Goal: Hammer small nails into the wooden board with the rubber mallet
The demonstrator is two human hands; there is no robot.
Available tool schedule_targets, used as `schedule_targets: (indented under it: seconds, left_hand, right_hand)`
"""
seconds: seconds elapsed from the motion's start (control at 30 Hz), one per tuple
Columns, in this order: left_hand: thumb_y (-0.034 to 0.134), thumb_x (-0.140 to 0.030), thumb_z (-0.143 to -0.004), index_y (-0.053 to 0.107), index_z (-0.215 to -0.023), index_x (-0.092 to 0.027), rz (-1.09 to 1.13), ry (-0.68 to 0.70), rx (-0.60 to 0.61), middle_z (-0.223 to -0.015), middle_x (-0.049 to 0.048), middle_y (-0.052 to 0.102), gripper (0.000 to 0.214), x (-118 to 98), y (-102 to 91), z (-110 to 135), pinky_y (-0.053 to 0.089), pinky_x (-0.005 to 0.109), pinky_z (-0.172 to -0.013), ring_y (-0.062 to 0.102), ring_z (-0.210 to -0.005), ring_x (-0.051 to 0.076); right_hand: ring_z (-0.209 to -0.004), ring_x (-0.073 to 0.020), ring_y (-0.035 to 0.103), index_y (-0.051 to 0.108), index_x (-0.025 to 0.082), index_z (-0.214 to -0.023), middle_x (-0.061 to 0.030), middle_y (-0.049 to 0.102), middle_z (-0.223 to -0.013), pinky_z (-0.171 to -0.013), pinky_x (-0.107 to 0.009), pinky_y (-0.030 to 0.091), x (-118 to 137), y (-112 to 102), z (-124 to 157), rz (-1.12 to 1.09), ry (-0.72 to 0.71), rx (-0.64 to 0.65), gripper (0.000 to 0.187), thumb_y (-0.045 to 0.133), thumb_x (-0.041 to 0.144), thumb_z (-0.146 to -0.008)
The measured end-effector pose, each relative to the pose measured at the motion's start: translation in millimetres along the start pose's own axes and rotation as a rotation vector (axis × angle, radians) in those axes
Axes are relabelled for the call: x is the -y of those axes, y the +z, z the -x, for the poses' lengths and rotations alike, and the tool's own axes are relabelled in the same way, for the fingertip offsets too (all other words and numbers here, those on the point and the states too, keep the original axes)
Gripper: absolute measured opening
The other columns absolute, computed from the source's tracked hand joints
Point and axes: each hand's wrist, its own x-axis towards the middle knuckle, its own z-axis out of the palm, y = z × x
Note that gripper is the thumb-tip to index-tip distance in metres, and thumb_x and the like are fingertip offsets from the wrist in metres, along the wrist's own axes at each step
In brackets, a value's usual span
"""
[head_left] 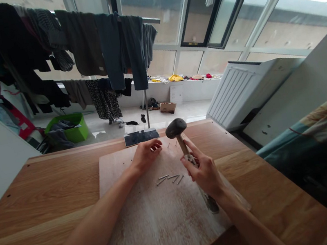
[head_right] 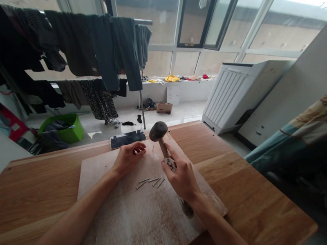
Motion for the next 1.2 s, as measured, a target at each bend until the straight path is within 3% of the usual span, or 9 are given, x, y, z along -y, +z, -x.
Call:
schedule_targets:
  seconds: [0.13,0.23,0.43,0.77,0.9,0.97,1.07,1.13,1.2]
  left_hand:
    - [0.067,-0.020,-0.083,0.066,-0.107,-0.020,-0.009,-0.016,-0.018,-0.083,-0.0003,0.076,0.024,1,1.2,-1,0.054,0.024,-0.067,0.065,-0.066,0.012]
    - [0.069,-0.019,-0.080,0.064,-0.107,-0.020,-0.007,-0.020,-0.031,-0.083,-0.0005,0.077,0.028,0,1.0,-2,0.054,0.024,-0.066,0.066,-0.065,0.012]
    - [0.068,-0.018,-0.080,0.064,-0.102,-0.019,-0.001,-0.005,-0.021,-0.084,0.0012,0.078,0.023,-5,-3.4,-2,0.053,0.023,-0.066,0.068,-0.067,0.013]
    - [0.066,-0.021,-0.079,0.062,-0.102,-0.019,0.012,-0.008,0.001,-0.081,0.0006,0.075,0.023,-7,-4.6,-1,0.053,0.024,-0.067,0.066,-0.066,0.013]
    - [0.070,-0.026,-0.076,0.059,-0.102,-0.017,-0.039,-0.044,-0.011,-0.094,0.0042,0.069,0.029,-18,-13.7,-1,0.053,0.025,-0.064,0.063,-0.069,0.013]
    - [0.069,-0.027,-0.077,0.060,-0.095,-0.017,-0.133,-0.025,0.063,-0.097,0.0050,0.064,0.023,-31,-21.5,2,0.051,0.026,-0.064,0.061,-0.072,0.014]
    - [0.066,-0.028,-0.079,0.063,-0.086,-0.018,-0.270,0.077,0.365,-0.089,0.0026,0.063,0.012,-57,-28.3,10,0.047,0.027,-0.065,0.060,-0.074,0.015]
    - [0.068,-0.028,-0.079,0.066,-0.085,-0.020,-0.345,0.146,0.538,-0.087,0.0017,0.064,0.011,-73,-26.4,17,0.045,0.027,-0.064,0.060,-0.075,0.016]
    - [0.068,-0.026,-0.079,0.066,-0.083,-0.020,-0.423,0.195,0.615,-0.086,0.0021,0.065,0.008,-83,-20.0,23,0.043,0.028,-0.063,0.061,-0.075,0.017]
  right_hand:
    - [-0.095,-0.0245,0.072,0.052,0.025,-0.147,-0.0069,0.075,-0.110,-0.088,-0.038,0.058,7,-4,8,0.079,-0.055,0.044,0.057,0.057,0.028,-0.090]
    - [-0.111,-0.0258,0.068,0.053,0.024,-0.147,-0.0082,0.070,-0.127,-0.099,-0.038,0.053,12,-5,9,0.100,-0.131,0.068,0.056,0.056,0.023,-0.091]
    - [-0.113,-0.0241,0.068,0.048,0.023,-0.150,-0.0076,0.070,-0.129,-0.099,-0.036,0.054,8,-1,12,0.121,-0.218,0.150,0.060,0.053,0.015,-0.090]
    - [-0.114,-0.0249,0.068,0.048,0.025,-0.150,-0.0068,0.070,-0.129,-0.100,-0.038,0.053,6,-1,13,0.117,-0.199,0.176,0.062,0.053,0.016,-0.089]
    - [-0.097,-0.0238,0.072,0.054,0.024,-0.145,-0.0068,0.074,-0.117,-0.091,-0.036,0.056,10,-3,13,0.103,-0.117,0.083,0.056,0.057,0.023,-0.089]
    - [-0.087,-0.0226,0.073,0.053,0.024,-0.146,-0.0064,0.075,-0.110,-0.083,-0.034,0.058,10,-5,12,0.080,-0.073,0.028,0.056,0.057,0.026,-0.089]
    - [-0.075,-0.0210,0.071,0.051,0.024,-0.147,-0.0057,0.076,-0.099,-0.071,-0.032,0.058,8,-7,11,0.033,-0.015,-0.003,0.058,0.056,0.029,-0.090]
    - [-0.069,-0.0198,0.069,0.051,0.024,-0.147,-0.0052,0.075,-0.092,-0.065,-0.030,0.058,5,-8,10,0.004,0.013,-0.004,0.059,0.056,0.030,-0.090]
    - [-0.064,-0.0184,0.067,0.051,0.022,-0.147,-0.0049,0.074,-0.088,-0.061,-0.029,0.056,3,-7,9,-0.023,0.031,-0.006,0.059,0.057,0.031,-0.089]
